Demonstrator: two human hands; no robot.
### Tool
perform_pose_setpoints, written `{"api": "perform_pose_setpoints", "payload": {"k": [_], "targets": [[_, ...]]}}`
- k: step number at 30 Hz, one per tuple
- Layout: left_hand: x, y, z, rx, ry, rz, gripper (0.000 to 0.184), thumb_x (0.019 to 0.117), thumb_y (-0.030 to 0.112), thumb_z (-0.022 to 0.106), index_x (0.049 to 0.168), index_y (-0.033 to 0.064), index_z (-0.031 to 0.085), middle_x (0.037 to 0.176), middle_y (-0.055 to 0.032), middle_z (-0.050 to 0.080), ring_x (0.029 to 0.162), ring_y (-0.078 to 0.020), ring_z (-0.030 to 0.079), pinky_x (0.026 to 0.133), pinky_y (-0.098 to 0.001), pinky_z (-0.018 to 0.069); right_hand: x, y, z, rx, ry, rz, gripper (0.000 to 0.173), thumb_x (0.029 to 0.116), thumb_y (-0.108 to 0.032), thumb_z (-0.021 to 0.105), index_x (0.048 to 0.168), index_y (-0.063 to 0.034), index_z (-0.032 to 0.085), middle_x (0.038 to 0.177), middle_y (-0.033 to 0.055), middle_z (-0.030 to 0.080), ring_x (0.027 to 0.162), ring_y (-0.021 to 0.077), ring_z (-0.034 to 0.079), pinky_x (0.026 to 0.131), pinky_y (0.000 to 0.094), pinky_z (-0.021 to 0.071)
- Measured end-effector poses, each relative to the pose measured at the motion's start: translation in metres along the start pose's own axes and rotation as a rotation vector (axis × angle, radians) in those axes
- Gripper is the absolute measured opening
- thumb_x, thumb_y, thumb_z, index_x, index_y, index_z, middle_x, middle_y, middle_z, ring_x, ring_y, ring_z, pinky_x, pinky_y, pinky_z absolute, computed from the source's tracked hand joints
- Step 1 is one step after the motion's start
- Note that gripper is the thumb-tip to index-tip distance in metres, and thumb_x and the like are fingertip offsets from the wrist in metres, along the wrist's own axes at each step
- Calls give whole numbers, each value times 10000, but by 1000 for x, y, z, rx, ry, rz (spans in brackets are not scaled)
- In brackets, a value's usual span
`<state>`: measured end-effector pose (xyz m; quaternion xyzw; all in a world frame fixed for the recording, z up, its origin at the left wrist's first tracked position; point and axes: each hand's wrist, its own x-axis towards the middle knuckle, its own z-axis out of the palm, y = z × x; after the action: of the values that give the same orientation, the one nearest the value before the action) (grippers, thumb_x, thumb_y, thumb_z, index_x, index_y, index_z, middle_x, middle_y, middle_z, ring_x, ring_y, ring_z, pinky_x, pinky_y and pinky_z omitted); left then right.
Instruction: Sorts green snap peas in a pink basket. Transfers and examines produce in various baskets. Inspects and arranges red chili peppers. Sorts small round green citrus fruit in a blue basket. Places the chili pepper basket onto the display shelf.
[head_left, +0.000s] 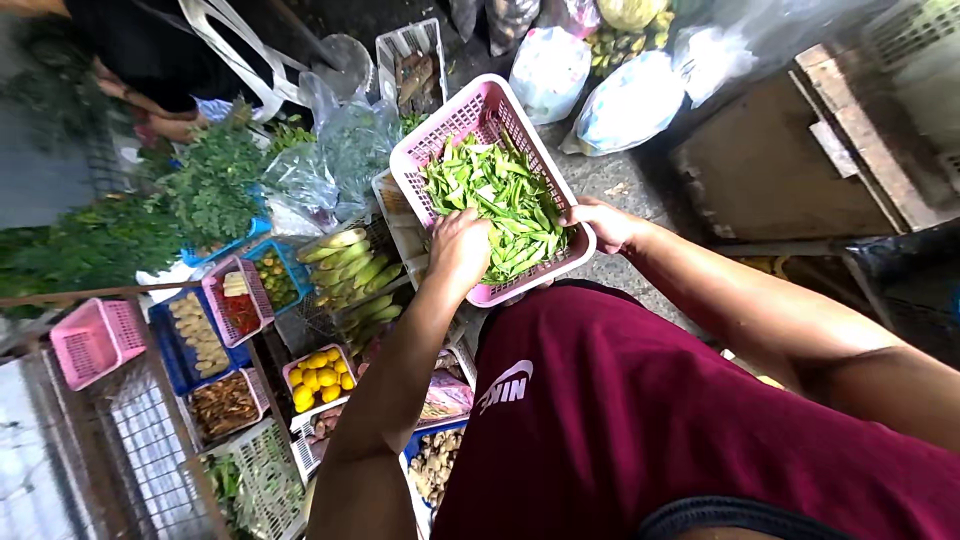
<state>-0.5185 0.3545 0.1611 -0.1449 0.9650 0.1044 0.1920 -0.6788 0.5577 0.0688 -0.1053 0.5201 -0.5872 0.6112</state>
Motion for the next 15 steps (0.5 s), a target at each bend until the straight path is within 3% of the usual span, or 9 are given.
{"api": "perform_pose_setpoints", "payload": {"k": [6, 9, 12, 15], "targets": [[-24, -22, -29, -196, 90, -25, 117, 880, 220, 691, 895, 104, 696, 975, -56, 661, 984, -243, 649, 886, -476, 545, 2, 12, 12, 16, 13, -4, 415, 813, -356, 676, 1133, -92, 661, 952, 81, 748, 841, 179, 742, 756, 402, 637], [-27, -39, -39, -194, -50, -132, 190, 922, 274, 674, 860, 94, 675, 966, -80, 669, 961, -269, 663, 861, -528, 545, 2, 19, 21, 15, 32, -11, 424, 818, -360, 672, 1141, -85, 656, 950, 80, 744, 835, 182, 739, 747, 406, 634], [-31, -56, -45, -249, -203, -199, 315, 970, 334, 623, 757, 104, 593, 736, -91, 606, 749, -292, 616, 686, -551, 490, 1, 23, 35, 19, 29, -20, 414, 823, -325, 656, 1166, -93, 651, 962, 74, 745, 843, 170, 738, 759, 397, 634], [-40, -66, -47, -260, -192, -195, 297, 961, 326, 637, 750, 121, 597, 712, -72, 596, 730, -272, 608, 670, -531, 484, 1, 31, 49, 28, 55, -14, 432, 816, -329, 667, 1172, -87, 642, 963, 79, 741, 844, 178, 737, 755, 399, 633]]}}
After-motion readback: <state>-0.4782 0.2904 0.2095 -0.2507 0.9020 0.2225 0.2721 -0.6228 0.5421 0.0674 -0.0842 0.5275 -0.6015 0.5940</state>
